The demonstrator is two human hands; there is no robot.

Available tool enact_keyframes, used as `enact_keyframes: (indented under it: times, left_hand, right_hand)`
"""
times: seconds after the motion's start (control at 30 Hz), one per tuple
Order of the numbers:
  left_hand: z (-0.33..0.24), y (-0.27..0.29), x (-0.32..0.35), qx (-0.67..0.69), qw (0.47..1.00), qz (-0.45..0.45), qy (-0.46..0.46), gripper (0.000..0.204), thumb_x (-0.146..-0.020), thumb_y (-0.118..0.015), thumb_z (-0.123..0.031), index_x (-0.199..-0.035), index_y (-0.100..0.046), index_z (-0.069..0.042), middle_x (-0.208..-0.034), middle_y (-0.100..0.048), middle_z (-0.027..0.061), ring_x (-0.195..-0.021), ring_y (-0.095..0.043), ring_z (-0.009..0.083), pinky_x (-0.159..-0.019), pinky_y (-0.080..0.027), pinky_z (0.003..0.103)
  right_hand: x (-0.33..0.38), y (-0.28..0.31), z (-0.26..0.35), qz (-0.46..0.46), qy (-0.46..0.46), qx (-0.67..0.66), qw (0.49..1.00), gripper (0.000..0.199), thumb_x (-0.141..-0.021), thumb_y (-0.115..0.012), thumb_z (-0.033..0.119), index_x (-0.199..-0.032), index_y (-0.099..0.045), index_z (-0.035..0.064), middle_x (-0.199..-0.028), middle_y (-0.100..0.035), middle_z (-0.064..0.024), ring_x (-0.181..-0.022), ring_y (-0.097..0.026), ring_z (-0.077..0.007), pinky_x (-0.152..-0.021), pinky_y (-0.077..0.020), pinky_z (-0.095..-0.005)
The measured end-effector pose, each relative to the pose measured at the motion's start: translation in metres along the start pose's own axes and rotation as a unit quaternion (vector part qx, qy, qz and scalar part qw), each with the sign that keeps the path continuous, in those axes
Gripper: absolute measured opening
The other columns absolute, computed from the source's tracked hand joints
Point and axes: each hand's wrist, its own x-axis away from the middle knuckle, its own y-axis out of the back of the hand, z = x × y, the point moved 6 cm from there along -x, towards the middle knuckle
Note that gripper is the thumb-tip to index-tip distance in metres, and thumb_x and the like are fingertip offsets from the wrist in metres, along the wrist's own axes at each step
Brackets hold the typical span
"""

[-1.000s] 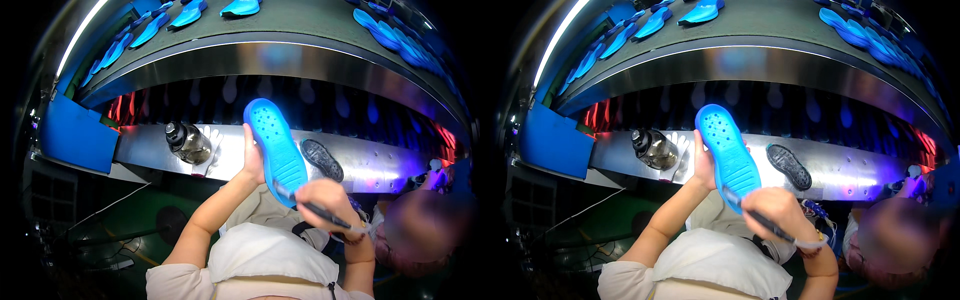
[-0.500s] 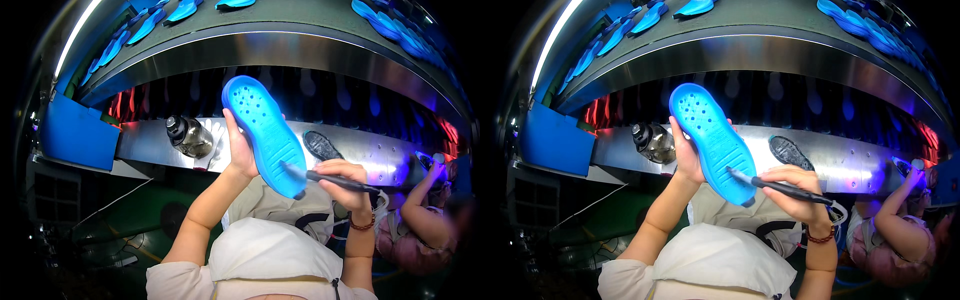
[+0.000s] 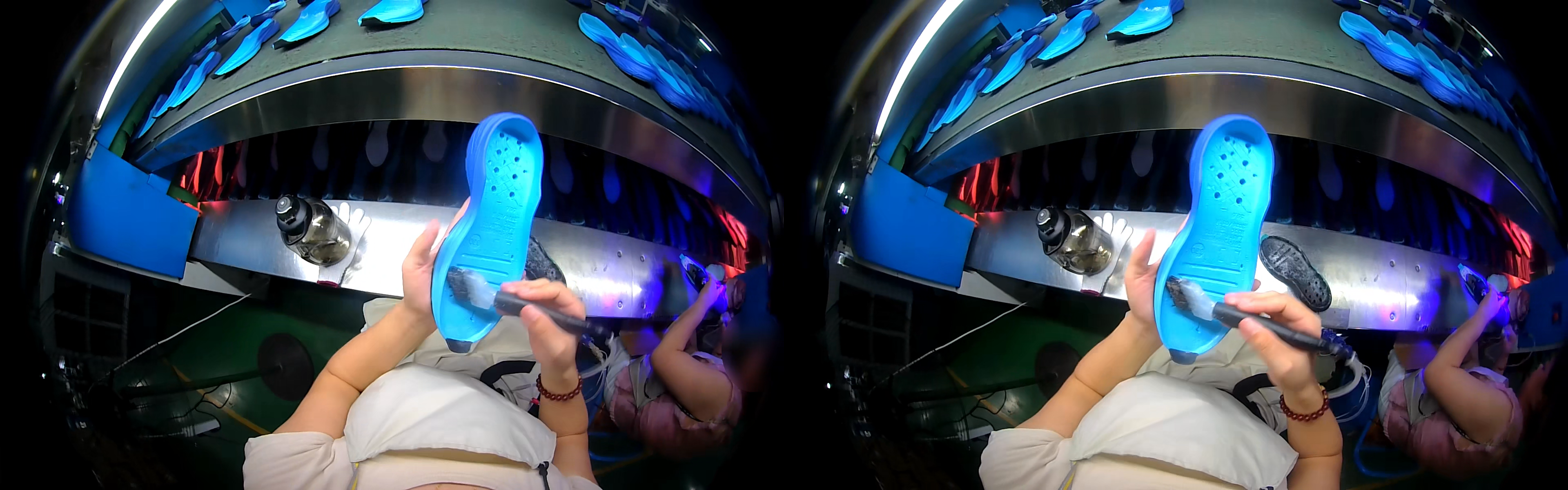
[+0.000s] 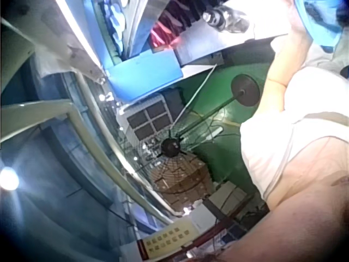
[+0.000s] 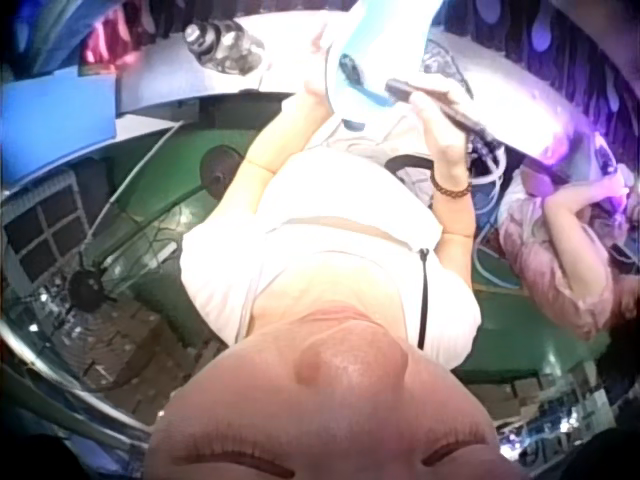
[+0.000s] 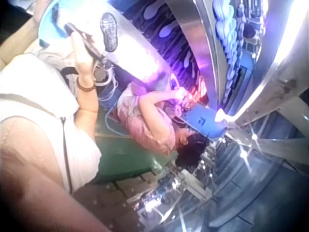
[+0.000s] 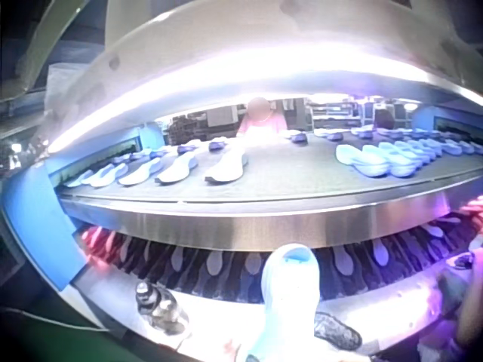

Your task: The person takes a blue shoe sole from a conveyor belt, applies a liquid with a brush to the bottom surface, and then places the sole back onto a lower track.

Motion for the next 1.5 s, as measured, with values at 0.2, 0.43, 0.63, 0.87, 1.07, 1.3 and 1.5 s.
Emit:
enact_keyframes:
  times: [0.2, 0.43, 0.63, 0.87, 1.07, 1.3, 1.5]
  left_hand:
    - [-0.019, 0.006, -0.008, -0.033, 0.998, -0.047, -0.028, 0.059, -0.088, -0.031, -0.038, -0.127, -0.037, 0.005, -0.116, -0.051, 0.0254, -0.104, -0.053, 0.0395, -0.092, -0.042, 0.048]
    - [-0.03, -0.004, -0.017, -0.016, 0.999, -0.024, -0.036, 0.049, -0.088, -0.036, -0.034, -0.118, -0.045, 0.004, -0.108, -0.056, 0.0203, -0.095, -0.058, 0.0298, -0.086, -0.046, 0.041]
    - [-0.014, -0.026, -0.003, -0.013, 0.998, 0.035, -0.053, 0.061, -0.086, -0.032, -0.038, -0.129, -0.033, 0.006, -0.125, -0.044, 0.0249, -0.111, -0.049, 0.0377, -0.096, -0.038, 0.049]
    - [-0.027, -0.004, -0.012, -0.048, 0.998, 0.015, -0.032, 0.045, -0.091, -0.038, -0.031, -0.119, -0.045, 0.004, -0.108, -0.058, 0.0157, -0.094, -0.059, 0.023, -0.086, -0.046, 0.035]
    - [-0.029, -0.013, -0.022, 0.009, 0.999, 0.004, 0.048, 0.046, -0.088, -0.042, -0.03, -0.116, -0.049, 0.006, -0.108, -0.058, 0.0198, -0.094, -0.06, 0.029, -0.086, -0.047, 0.04]
    - [-0.014, -0.007, -0.015, -0.179, 0.955, -0.019, 0.233, 0.048, -0.082, -0.053, -0.03, -0.116, -0.05, 0.004, -0.103, -0.059, 0.0185, -0.088, -0.06, 0.0237, -0.079, -0.048, 0.033]
    - [-0.009, -0.015, -0.002, -0.253, 0.91, -0.035, 0.326, 0.054, -0.082, -0.054, -0.034, -0.121, -0.048, 0.002, -0.113, -0.054, 0.0192, -0.098, -0.056, 0.024, -0.083, -0.045, 0.034]
  right_hand:
    - [0.004, 0.002, 0.003, 0.018, -0.046, 0.024, 0.998, 0.019, -0.072, -0.059, -0.007, -0.091, -0.06, -0.005, -0.098, -0.062, -0.02, -0.095, -0.06, -0.025, -0.087, -0.0457, -0.0341]
    - [-0.008, -0.007, 0.015, 0.096, 0.043, 0.077, 0.991, 0.021, -0.073, -0.059, -0.006, -0.094, -0.06, -0.0059, -0.1, -0.062, -0.0193, -0.094, -0.061, -0.0253, -0.087, -0.0457, -0.035]
    - [-0.017, 0.001, 0.017, -0.001, 0.101, 0.134, 0.986, 0.021, -0.073, -0.061, -0.005, -0.093, -0.061, -0.0059, -0.098, -0.062, -0.0197, -0.092, -0.061, -0.0247, -0.084, -0.047, -0.0319]
    - [-0.017, -0.016, 0.036, 0.09, 0.09, 0.226, 0.966, 0.02, -0.066, -0.066, -0.004, -0.086, -0.063, -0.0036, -0.089, -0.065, -0.0179, -0.082, -0.065, -0.0264, -0.077, -0.0507, -0.0325]
    - [-0.01, -0.061, 0.048, 0.321, 0.089, 0.268, 0.904, 0.017, -0.067, -0.068, 0.0, -0.083, -0.063, -0.0006, -0.086, -0.065, -0.0151, -0.081, -0.065, -0.0271, -0.075, -0.0511, -0.0319]
    - [-0.025, -0.03, 0.052, 0.345, 0.05, 0.364, 0.864, 0.02, -0.07, -0.067, 0.001, -0.089, -0.064, 0.0039, -0.089, -0.066, -0.0128, -0.079, -0.065, -0.0251, -0.069, -0.052, -0.0293]
    - [-0.033, -0.019, 0.061, 0.32, 0.031, 0.337, 0.885, 0.016, -0.07, -0.066, 0.001, -0.086, -0.064, 0.0016, -0.091, -0.066, -0.012, -0.084, -0.065, -0.026, -0.068, -0.0527, -0.0298]
